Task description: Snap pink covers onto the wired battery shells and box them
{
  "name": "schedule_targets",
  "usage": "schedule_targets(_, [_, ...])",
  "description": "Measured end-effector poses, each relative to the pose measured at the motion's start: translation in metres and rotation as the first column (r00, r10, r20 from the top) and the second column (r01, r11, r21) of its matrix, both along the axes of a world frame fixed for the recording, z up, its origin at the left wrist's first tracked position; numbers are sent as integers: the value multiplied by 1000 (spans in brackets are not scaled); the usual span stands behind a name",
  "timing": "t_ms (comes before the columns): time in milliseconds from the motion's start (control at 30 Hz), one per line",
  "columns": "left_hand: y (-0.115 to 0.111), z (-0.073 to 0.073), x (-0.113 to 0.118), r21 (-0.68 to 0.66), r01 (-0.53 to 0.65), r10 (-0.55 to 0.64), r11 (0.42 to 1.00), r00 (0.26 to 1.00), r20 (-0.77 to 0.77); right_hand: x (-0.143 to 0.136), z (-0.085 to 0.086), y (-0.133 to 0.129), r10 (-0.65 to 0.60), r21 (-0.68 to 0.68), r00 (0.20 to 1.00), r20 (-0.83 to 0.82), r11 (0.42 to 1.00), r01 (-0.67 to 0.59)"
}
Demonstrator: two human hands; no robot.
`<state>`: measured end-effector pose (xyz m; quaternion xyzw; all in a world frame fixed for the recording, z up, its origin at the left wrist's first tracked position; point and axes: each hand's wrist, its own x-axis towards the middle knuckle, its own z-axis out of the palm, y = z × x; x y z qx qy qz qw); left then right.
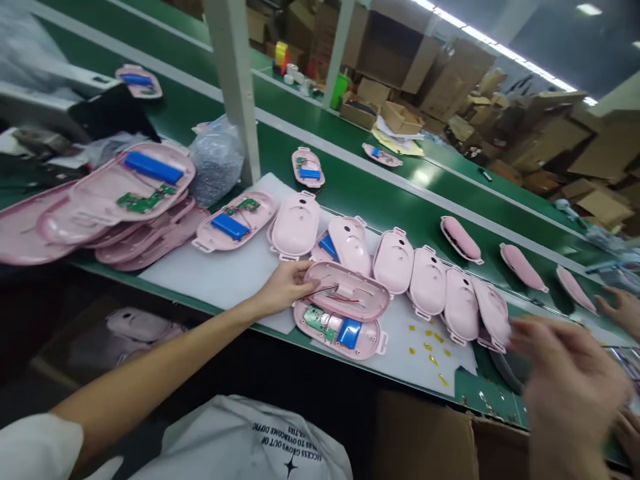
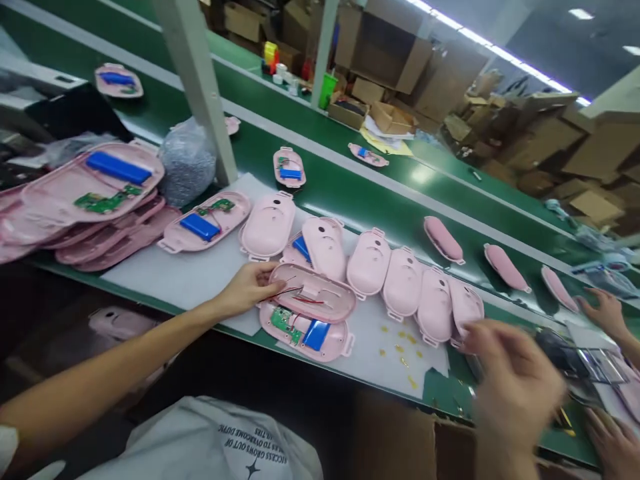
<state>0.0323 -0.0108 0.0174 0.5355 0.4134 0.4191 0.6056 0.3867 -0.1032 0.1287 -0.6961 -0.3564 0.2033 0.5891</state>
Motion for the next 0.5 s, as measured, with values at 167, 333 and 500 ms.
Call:
schedule_targets(167, [-7,-5,3,60,14,-19,998,995,99,-153,-26,64,687,-283,371,625,642,-712])
schedule_targets(333, [-11,-12,4,101,18,-36,995,985,171,-182,-61,87,550,-379,128,825,707,-597])
schedule_targets(500, [-10,-15,4,135,12,-37,991,983,178,-179,-65,86,506,-402,38,862,727,-557])
